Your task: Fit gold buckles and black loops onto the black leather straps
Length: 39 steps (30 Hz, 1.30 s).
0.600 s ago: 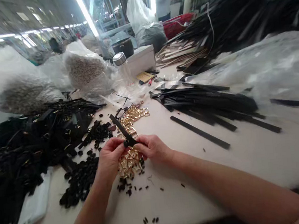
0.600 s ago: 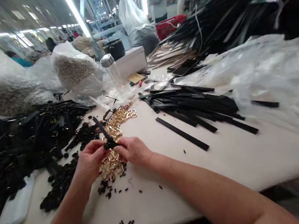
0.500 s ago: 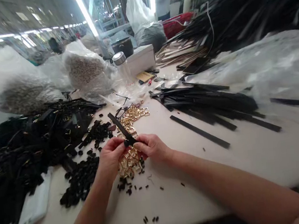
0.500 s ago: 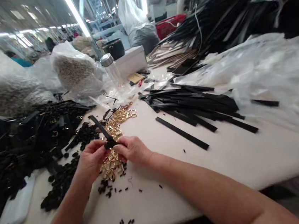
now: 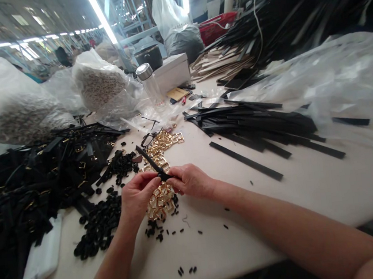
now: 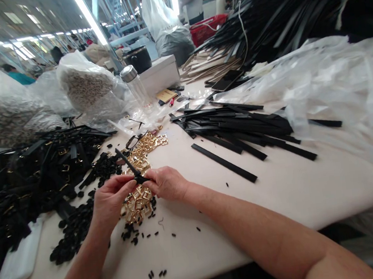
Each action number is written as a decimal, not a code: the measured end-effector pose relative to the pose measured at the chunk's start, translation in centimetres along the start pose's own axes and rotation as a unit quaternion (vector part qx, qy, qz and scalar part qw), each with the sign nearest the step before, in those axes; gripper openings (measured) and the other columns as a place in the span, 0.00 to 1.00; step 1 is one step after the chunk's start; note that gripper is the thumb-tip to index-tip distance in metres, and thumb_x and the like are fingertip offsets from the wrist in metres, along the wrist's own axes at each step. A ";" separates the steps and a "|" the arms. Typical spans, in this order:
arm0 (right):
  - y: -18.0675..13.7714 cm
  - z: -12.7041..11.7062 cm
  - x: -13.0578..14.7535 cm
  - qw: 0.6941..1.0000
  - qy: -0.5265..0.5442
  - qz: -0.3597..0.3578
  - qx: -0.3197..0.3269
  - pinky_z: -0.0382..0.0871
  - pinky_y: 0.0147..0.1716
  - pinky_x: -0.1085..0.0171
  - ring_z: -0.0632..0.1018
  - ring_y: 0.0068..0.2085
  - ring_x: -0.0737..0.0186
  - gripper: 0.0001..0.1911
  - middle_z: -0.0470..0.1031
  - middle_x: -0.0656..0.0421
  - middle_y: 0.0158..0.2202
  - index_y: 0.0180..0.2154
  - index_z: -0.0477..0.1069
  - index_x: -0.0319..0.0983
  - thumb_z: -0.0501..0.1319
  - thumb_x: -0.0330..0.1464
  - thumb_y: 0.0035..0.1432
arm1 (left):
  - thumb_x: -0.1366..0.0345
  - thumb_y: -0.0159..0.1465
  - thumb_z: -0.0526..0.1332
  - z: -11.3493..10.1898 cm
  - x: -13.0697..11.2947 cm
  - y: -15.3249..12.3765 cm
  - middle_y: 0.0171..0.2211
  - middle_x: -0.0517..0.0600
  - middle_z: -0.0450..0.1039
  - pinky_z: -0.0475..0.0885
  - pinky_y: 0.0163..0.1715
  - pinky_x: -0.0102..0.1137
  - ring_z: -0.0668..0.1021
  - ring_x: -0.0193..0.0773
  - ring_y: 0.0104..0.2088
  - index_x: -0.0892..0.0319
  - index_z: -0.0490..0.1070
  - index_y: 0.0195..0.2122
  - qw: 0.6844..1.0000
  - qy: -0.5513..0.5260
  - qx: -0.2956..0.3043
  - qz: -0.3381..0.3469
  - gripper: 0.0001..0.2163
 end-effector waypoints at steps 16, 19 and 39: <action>-0.2 0.7 0.4 0.993 -0.042 -0.025 0.105 0.57 0.26 0.72 0.68 0.22 0.73 0.09 0.68 0.67 0.18 0.30 0.74 0.37 0.58 0.28 0.62 | 0.59 0.46 0.74 0.3 1.7 0.3 0.26 0.49 0.79 0.73 0.29 0.27 0.77 0.35 0.26 0.60 0.80 0.29 0.991 0.084 0.076 -0.069 0.12; -0.1 0.8 0.1 0.994 -0.028 -0.020 0.104 0.58 0.25 0.73 0.69 0.21 0.74 0.09 0.69 0.67 0.19 0.30 0.73 0.37 0.58 0.30 0.63 | 0.60 0.46 0.74 0.3 1.8 0.3 0.28 0.49 0.80 0.74 0.32 0.27 0.78 0.35 0.28 0.60 0.81 0.30 0.993 0.071 0.073 -0.065 0.12; 0.0 -0.9 -0.1 0.992 -0.124 -0.009 -0.023 0.50 0.25 0.69 0.62 0.25 0.70 0.07 0.70 0.62 0.24 0.28 0.72 0.37 0.60 0.29 0.58 | 0.65 0.51 0.71 1.8 -0.6 -0.5 0.32 0.49 0.78 0.76 0.38 0.31 0.79 0.36 0.32 0.60 0.77 0.32 0.994 0.052 0.064 0.070 0.08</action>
Point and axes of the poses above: each hand's wrist, its own y-axis towards the middle knuckle, its own z-axis out of the palm, x = y × z, the point moved 10 cm from there along y, towards the middle knuckle
